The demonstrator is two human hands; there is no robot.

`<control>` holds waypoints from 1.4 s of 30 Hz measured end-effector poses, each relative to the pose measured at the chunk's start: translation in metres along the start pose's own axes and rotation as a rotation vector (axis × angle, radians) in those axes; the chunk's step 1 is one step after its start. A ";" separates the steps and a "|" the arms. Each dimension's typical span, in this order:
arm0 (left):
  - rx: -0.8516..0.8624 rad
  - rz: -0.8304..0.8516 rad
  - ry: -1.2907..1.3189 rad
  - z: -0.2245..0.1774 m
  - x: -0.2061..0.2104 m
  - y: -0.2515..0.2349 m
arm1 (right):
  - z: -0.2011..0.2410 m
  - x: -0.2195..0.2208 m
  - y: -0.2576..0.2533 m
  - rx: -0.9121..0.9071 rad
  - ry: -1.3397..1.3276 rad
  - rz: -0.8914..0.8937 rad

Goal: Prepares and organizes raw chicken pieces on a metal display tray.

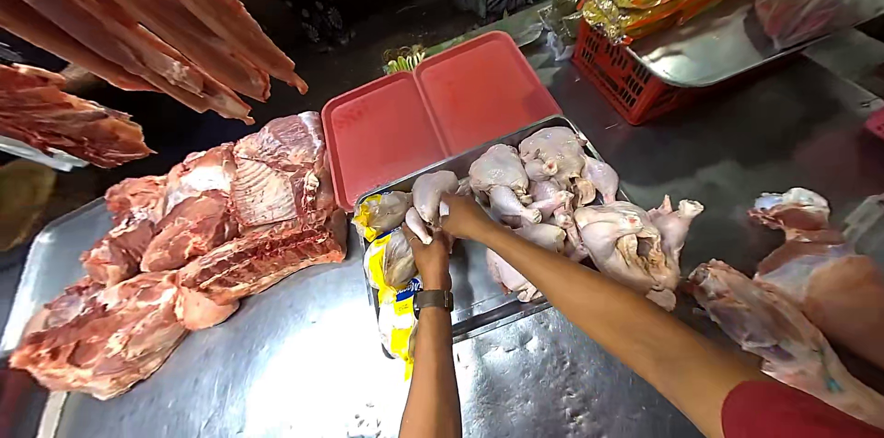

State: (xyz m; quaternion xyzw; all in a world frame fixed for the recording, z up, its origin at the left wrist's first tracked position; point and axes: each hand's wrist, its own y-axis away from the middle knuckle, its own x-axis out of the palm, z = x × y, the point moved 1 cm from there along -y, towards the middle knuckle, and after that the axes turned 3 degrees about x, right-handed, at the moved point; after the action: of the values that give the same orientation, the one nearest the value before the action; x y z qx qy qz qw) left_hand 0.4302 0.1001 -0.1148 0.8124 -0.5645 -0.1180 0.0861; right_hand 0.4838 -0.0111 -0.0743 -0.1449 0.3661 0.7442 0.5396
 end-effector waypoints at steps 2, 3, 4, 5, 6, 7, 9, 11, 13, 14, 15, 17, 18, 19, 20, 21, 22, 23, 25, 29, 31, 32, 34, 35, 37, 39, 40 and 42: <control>0.010 -0.003 0.030 0.000 0.001 0.001 | 0.002 -0.012 0.010 -0.054 0.042 -0.017; 0.005 0.001 0.051 0.000 0.003 0.004 | -0.002 -0.025 0.016 -0.081 0.086 -0.059; -0.013 0.002 0.074 0.000 0.005 0.008 | -0.008 -0.040 0.022 -0.090 0.150 -0.117; -0.034 0.001 0.090 0.001 0.006 0.011 | -0.015 -0.058 0.027 -0.063 0.217 -0.167; -0.049 -0.003 0.099 0.003 0.007 0.013 | -0.023 -0.077 0.031 -0.005 0.275 -0.191; -0.054 -0.004 0.103 0.005 0.007 0.015 | -0.035 -0.092 0.032 0.055 0.306 -0.194; -0.038 -0.010 0.113 0.006 0.009 0.016 | -0.055 -0.109 0.026 0.144 0.357 -0.154; -0.036 -0.013 0.103 0.008 0.009 0.016 | -0.063 -0.104 0.016 0.169 0.308 -0.082; -0.039 -0.020 0.072 0.006 0.009 0.015 | -0.058 -0.084 0.012 0.177 0.217 -0.108; -0.042 -0.024 0.058 0.006 0.010 0.015 | -0.051 -0.075 0.012 0.186 0.194 -0.125; -0.048 -0.029 0.046 0.007 0.012 0.016 | -0.044 -0.067 0.012 0.197 0.192 -0.128; -0.043 -0.038 0.025 0.010 0.016 0.019 | -0.036 -0.057 0.014 0.211 0.166 -0.140; -0.034 -0.042 0.015 0.011 0.018 0.020 | -0.034 -0.053 0.014 0.213 0.134 -0.156; -0.028 -0.050 -0.002 0.012 0.020 0.021 | -0.034 -0.050 0.014 0.218 0.092 -0.159; -0.023 -0.052 -0.013 0.011 0.021 0.023 | -0.034 -0.047 0.014 0.216 0.052 -0.154; -0.020 -0.046 -0.009 0.010 0.021 0.025 | -0.036 -0.047 0.015 0.206 0.016 -0.136; -0.024 -0.037 0.005 0.008 0.019 0.027 | -0.036 -0.051 0.019 0.184 -0.007 -0.095; -0.014 -0.033 0.006 0.005 0.017 0.029 | -0.034 -0.061 0.023 0.141 -0.017 -0.047; 0.086 -0.032 -0.084 -0.005 0.013 0.044 | -0.034 -0.096 0.034 0.018 -0.009 -0.025; 0.556 -0.069 -0.451 -0.031 0.024 0.090 | -0.083 -0.178 0.037 0.067 0.195 -0.253; 0.645 0.095 -0.587 -0.043 0.048 0.093 | -0.128 -0.197 0.024 0.221 0.279 -0.229; 0.651 0.195 -0.699 -0.046 0.062 0.087 | -0.149 -0.198 0.015 0.264 0.266 -0.201; 0.596 0.395 -0.956 -0.045 0.085 0.067 | -0.168 -0.195 0.004 0.298 0.215 -0.134; 0.558 0.462 -1.067 -0.043 0.093 0.056 | -0.168 -0.193 0.001 0.298 0.200 -0.129; 0.530 0.527 -1.185 -0.038 0.098 0.041 | -0.162 -0.189 -0.009 0.256 0.211 -0.142; 0.556 0.530 -1.197 -0.029 0.095 0.039 | -0.156 -0.178 -0.013 0.233 0.234 -0.135; 0.568 0.518 -1.189 -0.027 0.095 0.040 | -0.149 -0.175 -0.013 0.234 0.242 -0.133; 0.571 0.474 -1.201 -0.024 0.095 0.046 | -0.137 -0.166 -0.012 0.252 0.262 -0.143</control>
State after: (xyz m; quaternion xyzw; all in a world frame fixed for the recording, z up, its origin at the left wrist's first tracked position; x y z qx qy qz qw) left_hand 0.4279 -0.0043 -0.0882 0.4527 -0.6852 -0.3712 -0.4334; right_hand 0.5326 -0.2215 -0.0720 -0.1974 0.5121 0.6272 0.5526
